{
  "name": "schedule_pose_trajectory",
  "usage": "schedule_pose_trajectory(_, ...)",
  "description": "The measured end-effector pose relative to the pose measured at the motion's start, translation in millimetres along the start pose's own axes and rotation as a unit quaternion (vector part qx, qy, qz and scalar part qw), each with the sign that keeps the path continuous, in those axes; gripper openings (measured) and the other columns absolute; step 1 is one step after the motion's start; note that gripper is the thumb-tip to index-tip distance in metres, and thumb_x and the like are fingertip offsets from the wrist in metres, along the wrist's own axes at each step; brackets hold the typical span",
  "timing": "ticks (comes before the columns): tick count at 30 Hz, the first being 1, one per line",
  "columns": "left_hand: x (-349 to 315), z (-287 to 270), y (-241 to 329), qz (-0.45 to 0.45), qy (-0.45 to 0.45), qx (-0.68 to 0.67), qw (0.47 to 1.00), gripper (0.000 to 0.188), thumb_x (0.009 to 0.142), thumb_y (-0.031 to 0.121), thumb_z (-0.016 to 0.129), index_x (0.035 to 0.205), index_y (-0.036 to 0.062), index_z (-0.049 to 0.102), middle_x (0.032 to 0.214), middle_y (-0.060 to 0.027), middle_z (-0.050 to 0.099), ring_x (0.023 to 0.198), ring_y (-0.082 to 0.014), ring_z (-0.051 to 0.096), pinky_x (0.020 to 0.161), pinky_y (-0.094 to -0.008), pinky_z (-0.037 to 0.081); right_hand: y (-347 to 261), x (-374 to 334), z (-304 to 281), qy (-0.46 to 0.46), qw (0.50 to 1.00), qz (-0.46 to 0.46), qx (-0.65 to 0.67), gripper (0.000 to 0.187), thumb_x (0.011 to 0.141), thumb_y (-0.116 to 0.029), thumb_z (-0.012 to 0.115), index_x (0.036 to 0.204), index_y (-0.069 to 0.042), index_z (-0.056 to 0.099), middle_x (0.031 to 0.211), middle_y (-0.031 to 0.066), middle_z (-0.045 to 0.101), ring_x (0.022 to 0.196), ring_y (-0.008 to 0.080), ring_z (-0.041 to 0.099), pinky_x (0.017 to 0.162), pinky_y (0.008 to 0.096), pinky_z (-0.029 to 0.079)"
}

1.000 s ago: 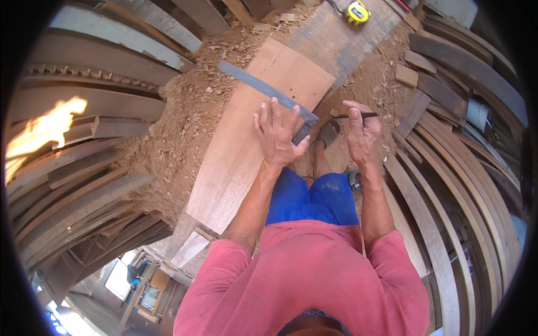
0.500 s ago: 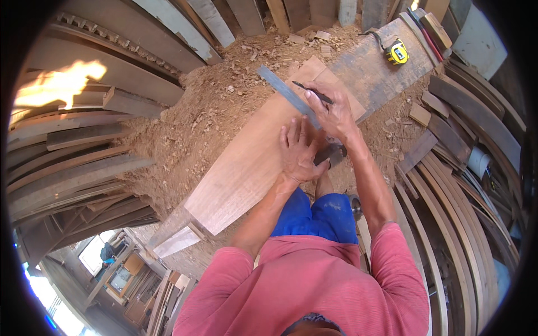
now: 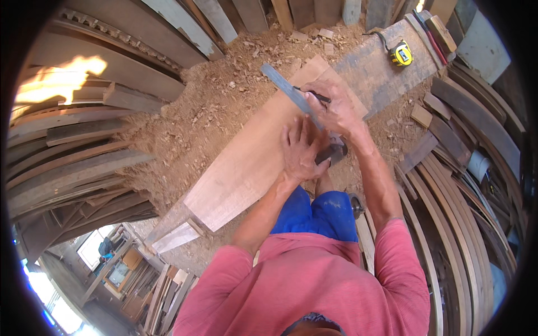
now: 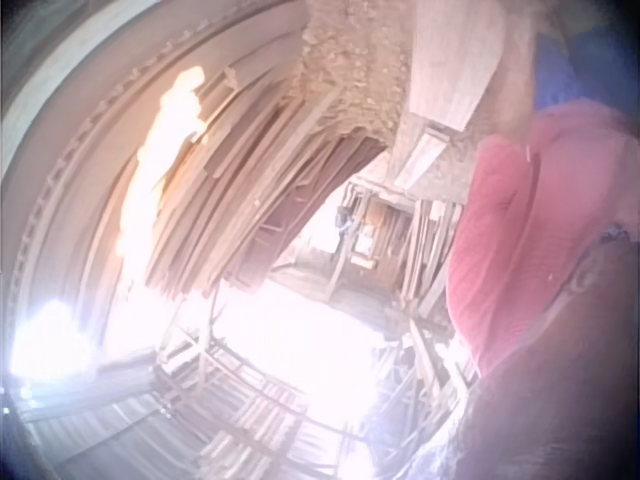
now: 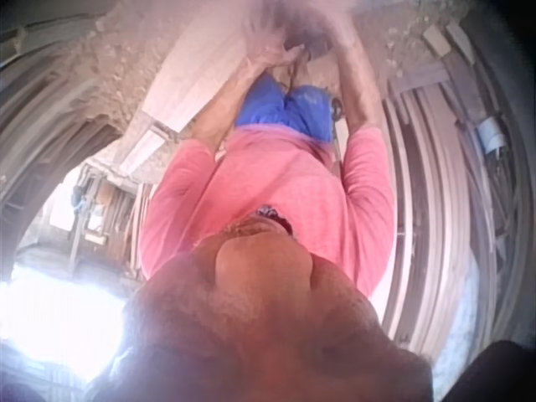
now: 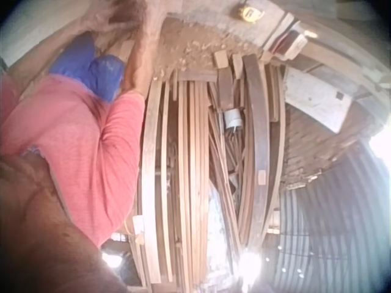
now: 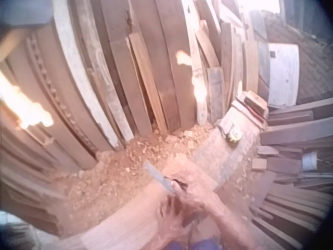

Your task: The person uses a square and a pencil to mark lines on a wooden board placed on a workbench.

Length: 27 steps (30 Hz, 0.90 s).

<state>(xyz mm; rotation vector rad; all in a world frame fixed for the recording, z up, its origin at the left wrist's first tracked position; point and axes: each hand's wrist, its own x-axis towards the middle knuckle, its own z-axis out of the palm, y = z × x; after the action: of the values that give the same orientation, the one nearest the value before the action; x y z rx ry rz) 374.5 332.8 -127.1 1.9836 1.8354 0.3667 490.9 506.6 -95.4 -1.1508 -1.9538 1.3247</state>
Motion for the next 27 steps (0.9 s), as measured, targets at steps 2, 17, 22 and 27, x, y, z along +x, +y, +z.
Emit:
schedule_pose_trajectory(2, -6.1, -0.4, 0.6, -0.008, -0.008, -0.003, 1.000, 0.094, 0.067, 0.050, 0.087, 0.154, 0.0242, 0.065, 0.174, -0.0327, 0.033, 0.159, -0.0543, 0.028, 0.127, -0.0726, 0.014, -2.5, -8.3, -18.3, -0.042, 0.999, -0.011, -0.033, 0.025, 0.102, -0.017, 0.071, 0.117, 0.001, 0.079, 0.115, 0.0193, 0.079, 0.109, 0.0387, 0.073, 0.098, 0.0470, 0.057)
schedule_pose_trajectory(17, -4.0, 2.1, 1.9, -0.009, -0.001, 0.017, 1.000, 0.098, 0.066, 0.049, 0.089, 0.158, 0.0339, 0.061, 0.177, -0.0286, 0.029, 0.163, -0.0512, 0.020, 0.127, -0.0749, 0.008, 0.5, -107.6, -85.9, -0.125, 0.989, -0.020, -0.083, 0.021, 0.095, -0.007, 0.073, 0.116, -0.002, 0.077, 0.108, 0.0172, 0.076, 0.106, 0.0380, 0.069, 0.095, 0.0476, 0.057)
schedule_pose_trajectory(22, -3.6, 0.3, 3.5, -0.019, -0.017, 0.018, 1.000, 0.097, 0.067, 0.046, 0.089, 0.158, 0.0330, 0.061, 0.178, -0.0282, 0.026, 0.164, -0.0523, 0.019, 0.127, -0.0751, 0.007, 5.7, -115.8, -85.6, -0.109, 0.991, -0.016, -0.078, 0.022, 0.096, -0.012, 0.073, 0.117, -0.004, 0.077, 0.110, 0.0174, 0.076, 0.110, 0.0384, 0.069, 0.098, 0.0491, 0.057)
schedule_pose_trajectory(27, -3.4, 1.3, 3.5, -0.011, -0.010, 0.032, 0.999, 0.096, 0.066, 0.049, 0.090, 0.157, 0.0319, 0.062, 0.177, -0.0301, 0.029, 0.162, -0.0528, 0.022, 0.127, -0.0761, 0.009, 6.4, -119.3, -86.9, -0.110, 0.990, -0.015, -0.082, 0.023, 0.098, -0.015, 0.073, 0.117, -0.004, 0.076, 0.106, 0.0178, 0.075, 0.110, 0.0388, 0.069, 0.098, 0.0496, 0.056)
